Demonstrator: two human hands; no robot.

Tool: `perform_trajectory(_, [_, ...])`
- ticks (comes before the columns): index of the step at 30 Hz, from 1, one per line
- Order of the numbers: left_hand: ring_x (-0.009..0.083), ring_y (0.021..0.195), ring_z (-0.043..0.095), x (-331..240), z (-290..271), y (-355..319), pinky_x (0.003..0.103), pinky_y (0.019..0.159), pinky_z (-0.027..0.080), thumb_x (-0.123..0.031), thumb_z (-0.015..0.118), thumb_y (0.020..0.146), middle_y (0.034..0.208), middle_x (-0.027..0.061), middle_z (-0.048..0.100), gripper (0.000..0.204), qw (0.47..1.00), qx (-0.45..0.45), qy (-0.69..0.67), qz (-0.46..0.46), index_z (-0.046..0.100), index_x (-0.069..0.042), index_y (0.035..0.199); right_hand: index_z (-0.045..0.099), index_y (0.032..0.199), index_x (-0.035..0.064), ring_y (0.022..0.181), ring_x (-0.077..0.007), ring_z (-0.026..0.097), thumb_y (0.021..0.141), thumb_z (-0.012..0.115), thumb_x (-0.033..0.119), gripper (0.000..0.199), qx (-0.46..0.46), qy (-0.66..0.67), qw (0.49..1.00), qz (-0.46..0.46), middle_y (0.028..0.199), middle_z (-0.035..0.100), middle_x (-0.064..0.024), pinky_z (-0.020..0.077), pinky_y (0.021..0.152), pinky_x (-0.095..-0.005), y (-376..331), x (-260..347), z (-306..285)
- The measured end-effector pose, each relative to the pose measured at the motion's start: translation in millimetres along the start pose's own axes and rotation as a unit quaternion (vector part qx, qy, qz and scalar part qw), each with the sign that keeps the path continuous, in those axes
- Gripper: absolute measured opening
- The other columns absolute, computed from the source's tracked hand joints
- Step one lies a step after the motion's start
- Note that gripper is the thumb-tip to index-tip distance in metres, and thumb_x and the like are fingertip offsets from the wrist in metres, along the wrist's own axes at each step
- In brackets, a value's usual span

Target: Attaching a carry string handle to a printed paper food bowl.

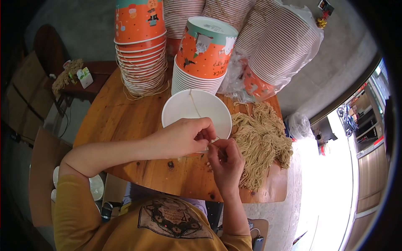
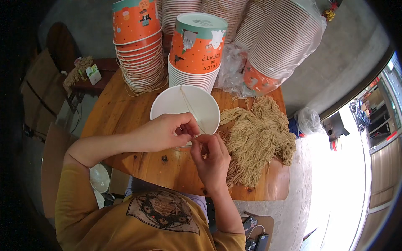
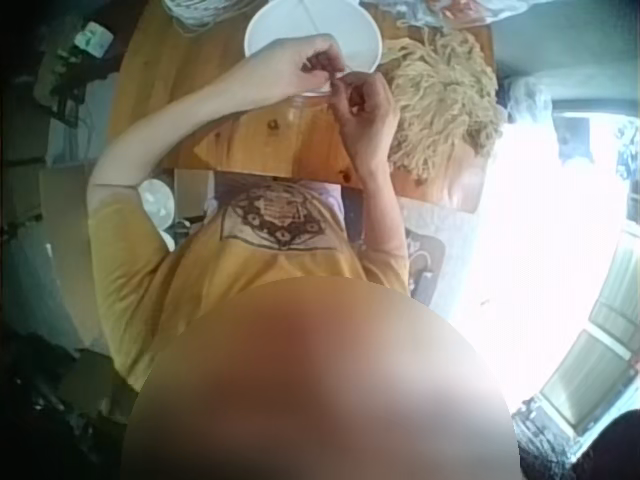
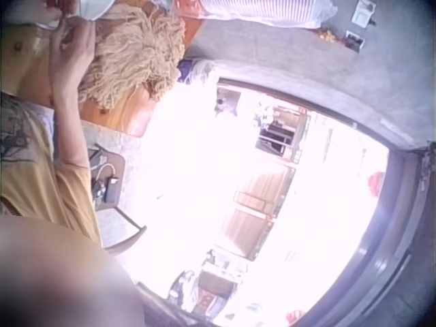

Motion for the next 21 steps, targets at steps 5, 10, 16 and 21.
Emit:
perform_trajectory(5, [0.0259, 0.079, 0.061, -1.0, -0.2, -1.7, 0.037, 0.070, 0.049, -0.005, 0.057, 0.082, 0.086, 0.0125, 0.061, 0.011, 0.991, -0.017, 0.098, 0.087, 0.053, -0.001, 0.091, 0.059, 0.087, 0.0028, 0.055, -0.0103, 0.050, 0.080, 0.070, 0.001, 0.013, 0.001, -0.009, 1.000, 0.004, 0.072, 0.055, -0.0046, 0.0433, 0.051, -0.0249, 0.2, 0.0, -1.4])
perform_trajectory(10, [0.0289, 0.081, 0.058, 3.3, 4.6, -1.3, 0.039, 0.071, 0.047, -0.005, 0.057, 0.081, 0.085, 0.0120, 0.057, 0.011, 0.983, -0.052, 0.133, 0.117, 0.049, -0.002, 0.088, 0.058, 0.086, 0.0029, 0.054, -0.0117, 0.050, 0.080, 0.069, 0.002, 0.012, 0.011, 0.010, 1.000, 0.027, 0.072, 0.055, -0.0048, 0.0433, 0.051, -0.0259, -0.4, -0.5, 0.1])
perform_trajectory(16, [0.0294, 0.079, 0.058, 2.5, 9.1, -3.2, 0.039, 0.069, 0.047, -0.004, 0.057, 0.081, 0.084, 0.0118, 0.056, 0.012, 0.977, -0.076, 0.146, 0.133, 0.047, -0.003, 0.088, 0.057, 0.084, 0.0033, 0.056, -0.0149, 0.052, 0.077, 0.067, 0.003, 0.012, 0.037, -0.013, 0.998, 0.052, 0.072, 0.056, -0.0056, 0.0451, 0.053, -0.0283, 3.3, 3.4, -2.5])
perform_trajectory(21, [0.0276, 0.075, 0.060, 0.7, 10.1, -4.3, 0.037, 0.065, 0.048, -0.001, 0.056, 0.081, 0.079, 0.0106, 0.057, 0.013, 0.985, -0.084, 0.107, 0.109, 0.047, -0.003, 0.090, 0.057, 0.084, 0.0034, 0.056, -0.0146, 0.052, 0.078, 0.067, 0.004, 0.012, 0.022, -0.020, 0.998, 0.046, 0.072, 0.055, -0.0055, 0.0449, 0.053, -0.0286, 0.9, 3.6, 0.0])
Point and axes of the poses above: each hand's wrist, its own y-axis towards the middle knuckle, its own z-axis out of the palm, x = y × z, the point moved 1 cm from there along y, towards the middle knuckle
